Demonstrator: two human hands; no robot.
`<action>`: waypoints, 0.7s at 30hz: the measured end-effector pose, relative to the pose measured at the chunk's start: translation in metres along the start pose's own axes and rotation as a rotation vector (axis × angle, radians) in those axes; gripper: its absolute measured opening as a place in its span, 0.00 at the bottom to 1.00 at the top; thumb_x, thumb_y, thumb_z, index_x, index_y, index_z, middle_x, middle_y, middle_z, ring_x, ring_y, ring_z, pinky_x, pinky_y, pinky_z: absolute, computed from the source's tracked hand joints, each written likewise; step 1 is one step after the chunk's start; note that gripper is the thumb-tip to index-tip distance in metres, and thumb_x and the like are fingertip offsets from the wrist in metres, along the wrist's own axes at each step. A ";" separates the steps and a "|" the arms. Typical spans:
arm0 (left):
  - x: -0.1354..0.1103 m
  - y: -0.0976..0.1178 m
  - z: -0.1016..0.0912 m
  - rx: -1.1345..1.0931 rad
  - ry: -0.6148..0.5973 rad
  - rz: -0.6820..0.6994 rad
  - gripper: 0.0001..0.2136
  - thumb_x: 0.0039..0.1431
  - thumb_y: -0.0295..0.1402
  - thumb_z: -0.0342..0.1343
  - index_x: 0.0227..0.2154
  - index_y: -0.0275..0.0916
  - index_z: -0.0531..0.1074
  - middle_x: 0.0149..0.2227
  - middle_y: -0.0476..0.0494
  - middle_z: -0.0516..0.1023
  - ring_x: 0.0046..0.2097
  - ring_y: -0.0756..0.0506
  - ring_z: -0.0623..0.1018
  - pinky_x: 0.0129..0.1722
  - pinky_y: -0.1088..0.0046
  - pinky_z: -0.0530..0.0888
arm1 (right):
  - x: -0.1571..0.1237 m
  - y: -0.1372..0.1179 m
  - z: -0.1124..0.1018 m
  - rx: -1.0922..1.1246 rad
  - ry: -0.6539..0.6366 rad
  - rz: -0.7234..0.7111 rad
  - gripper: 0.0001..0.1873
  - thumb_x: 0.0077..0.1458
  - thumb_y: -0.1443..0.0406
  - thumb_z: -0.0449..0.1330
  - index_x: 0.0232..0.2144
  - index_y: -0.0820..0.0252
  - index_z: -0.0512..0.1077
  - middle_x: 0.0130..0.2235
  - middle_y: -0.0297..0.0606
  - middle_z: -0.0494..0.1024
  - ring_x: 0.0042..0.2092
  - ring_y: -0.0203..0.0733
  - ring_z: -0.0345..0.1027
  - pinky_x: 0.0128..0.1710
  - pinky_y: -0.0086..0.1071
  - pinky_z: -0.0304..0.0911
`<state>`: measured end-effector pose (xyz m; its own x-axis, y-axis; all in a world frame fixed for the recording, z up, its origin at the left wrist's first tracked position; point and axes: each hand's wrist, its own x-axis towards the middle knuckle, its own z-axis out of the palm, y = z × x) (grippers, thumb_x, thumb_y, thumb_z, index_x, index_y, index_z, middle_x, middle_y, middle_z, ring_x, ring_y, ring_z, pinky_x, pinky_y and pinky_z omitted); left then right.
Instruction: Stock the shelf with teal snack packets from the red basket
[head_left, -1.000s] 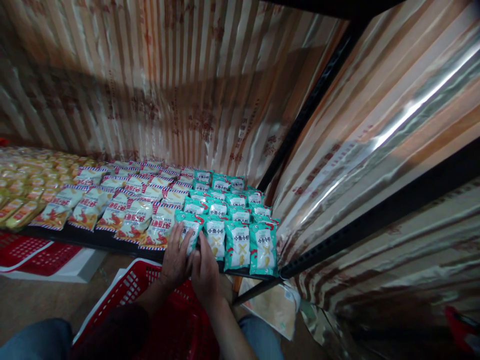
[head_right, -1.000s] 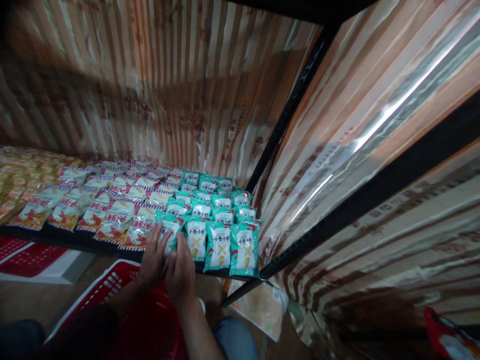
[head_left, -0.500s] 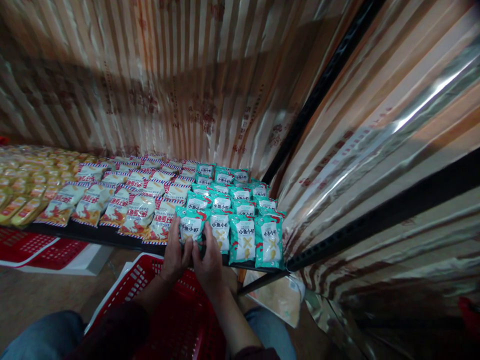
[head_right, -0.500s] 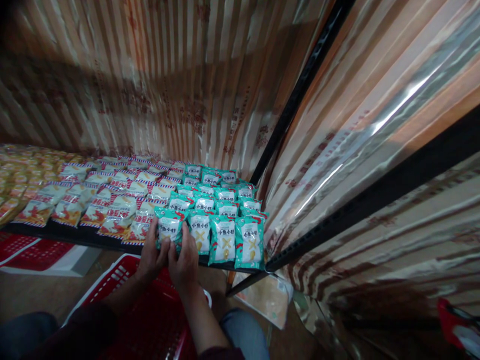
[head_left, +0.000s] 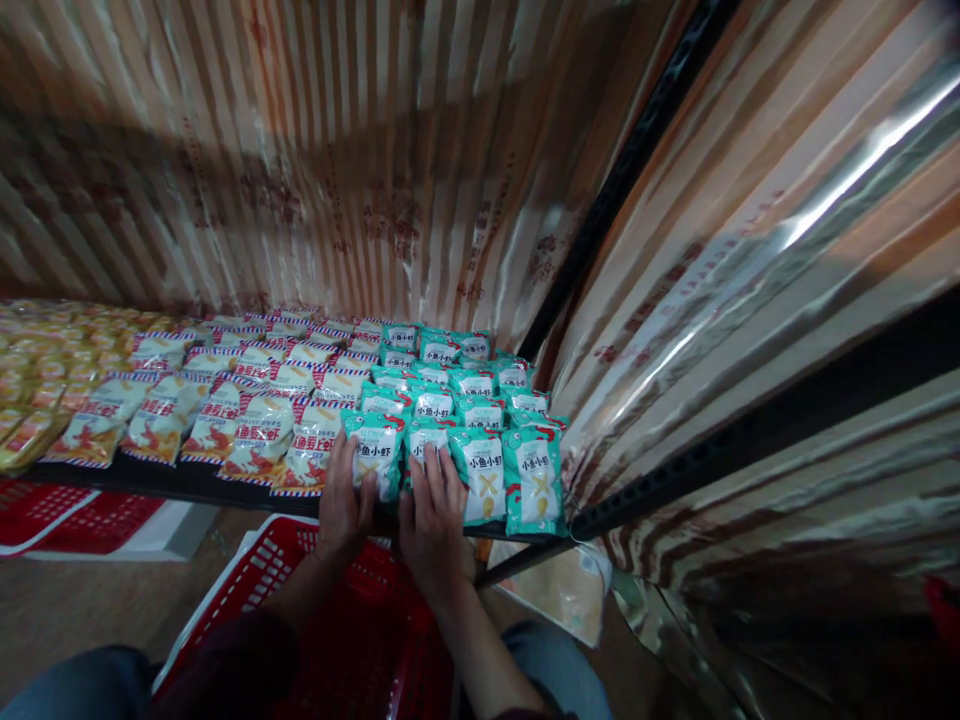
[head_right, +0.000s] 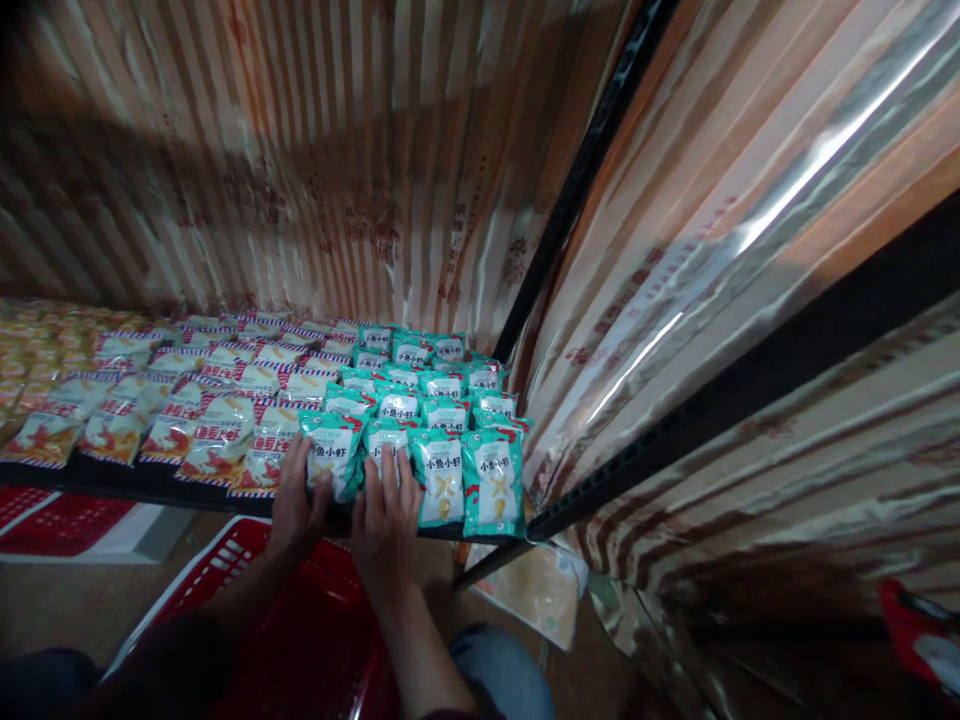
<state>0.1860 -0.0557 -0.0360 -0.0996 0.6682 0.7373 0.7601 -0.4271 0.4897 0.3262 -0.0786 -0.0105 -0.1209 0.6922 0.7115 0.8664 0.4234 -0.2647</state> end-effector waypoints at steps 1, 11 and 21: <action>0.001 0.001 0.000 0.006 -0.003 0.006 0.28 0.63 0.32 0.46 0.64 0.38 0.44 0.66 0.30 0.50 0.65 0.37 0.55 0.58 0.52 0.64 | -0.001 0.001 0.001 -0.004 -0.015 -0.001 0.22 0.60 0.69 0.48 0.57 0.61 0.61 0.61 0.48 0.62 0.65 0.53 0.46 0.56 0.52 0.52; 0.002 0.005 0.006 0.053 0.028 0.100 0.33 0.60 0.33 0.52 0.64 0.35 0.43 0.64 0.26 0.53 0.64 0.36 0.58 0.56 0.53 0.66 | 0.003 0.004 0.010 -0.034 -0.004 0.015 0.23 0.62 0.68 0.47 0.59 0.59 0.59 0.65 0.53 0.52 0.66 0.55 0.40 0.56 0.54 0.55; 0.005 0.008 0.018 0.043 0.029 0.048 0.31 0.62 0.33 0.49 0.64 0.34 0.43 0.64 0.25 0.52 0.65 0.36 0.56 0.57 0.53 0.65 | 0.005 0.009 0.019 0.020 0.028 -0.011 0.23 0.63 0.68 0.46 0.60 0.61 0.57 0.63 0.52 0.58 0.66 0.52 0.43 0.56 0.52 0.56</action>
<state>0.2030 -0.0448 -0.0364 -0.0803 0.6294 0.7730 0.7912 -0.4314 0.4335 0.3244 -0.0600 -0.0215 -0.1162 0.6711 0.7322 0.8552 0.4425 -0.2699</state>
